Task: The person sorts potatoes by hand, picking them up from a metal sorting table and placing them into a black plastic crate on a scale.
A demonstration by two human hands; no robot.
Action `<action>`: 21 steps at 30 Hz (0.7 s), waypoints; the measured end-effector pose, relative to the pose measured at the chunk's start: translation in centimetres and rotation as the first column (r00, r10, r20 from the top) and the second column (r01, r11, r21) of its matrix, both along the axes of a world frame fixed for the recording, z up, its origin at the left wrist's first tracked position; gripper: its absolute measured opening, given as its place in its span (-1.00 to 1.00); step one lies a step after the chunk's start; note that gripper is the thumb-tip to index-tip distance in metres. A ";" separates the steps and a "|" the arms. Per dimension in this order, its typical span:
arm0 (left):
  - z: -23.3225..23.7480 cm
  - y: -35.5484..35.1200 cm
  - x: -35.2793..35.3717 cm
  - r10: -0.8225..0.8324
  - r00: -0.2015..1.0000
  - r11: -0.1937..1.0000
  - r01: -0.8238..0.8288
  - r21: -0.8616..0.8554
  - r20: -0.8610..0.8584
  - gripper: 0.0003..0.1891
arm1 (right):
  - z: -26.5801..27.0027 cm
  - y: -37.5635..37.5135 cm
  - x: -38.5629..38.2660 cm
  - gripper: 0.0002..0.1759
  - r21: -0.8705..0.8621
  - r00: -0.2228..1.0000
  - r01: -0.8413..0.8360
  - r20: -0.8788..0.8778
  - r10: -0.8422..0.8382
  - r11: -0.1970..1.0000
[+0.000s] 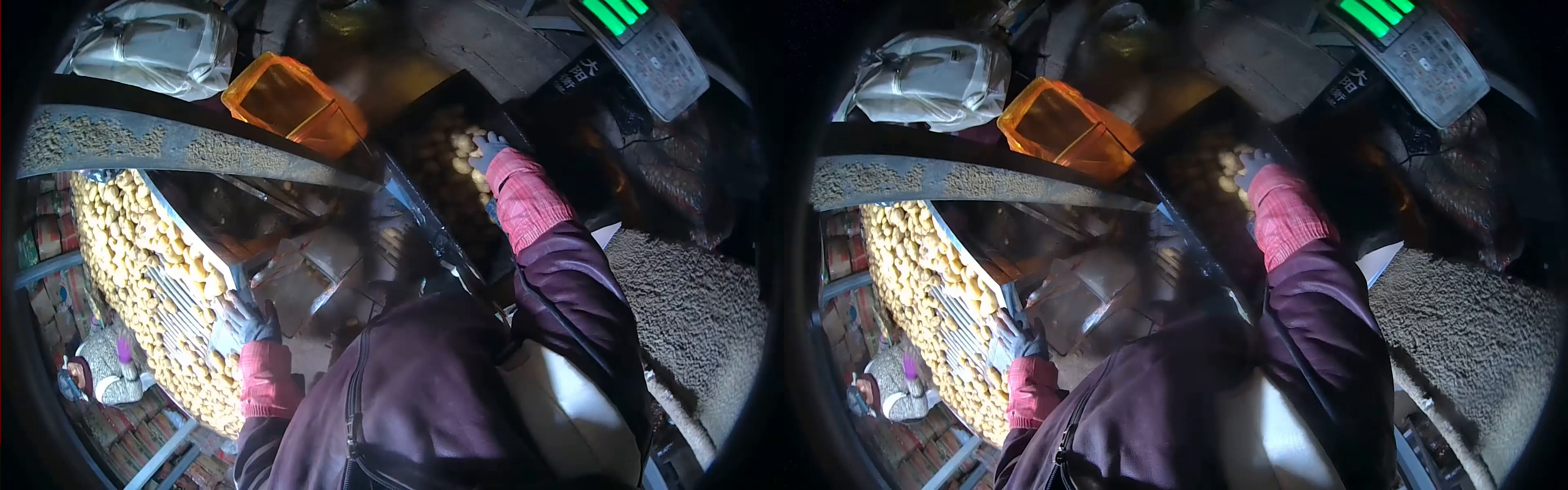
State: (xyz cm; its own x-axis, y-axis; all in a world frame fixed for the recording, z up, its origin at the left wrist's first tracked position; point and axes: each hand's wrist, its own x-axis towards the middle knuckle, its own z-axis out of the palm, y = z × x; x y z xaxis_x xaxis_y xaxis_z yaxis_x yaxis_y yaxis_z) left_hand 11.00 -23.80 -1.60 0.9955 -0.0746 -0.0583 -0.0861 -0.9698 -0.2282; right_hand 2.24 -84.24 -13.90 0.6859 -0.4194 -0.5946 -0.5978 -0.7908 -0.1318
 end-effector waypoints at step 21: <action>-5.8 5.1 1.6 -0.341 0.857 0.918 0.393 -0.061 0.386 0.05 | -8.5 7.5 -6.5 -0.57 -0.005 0.997 0.002 0.074 -0.001 1.000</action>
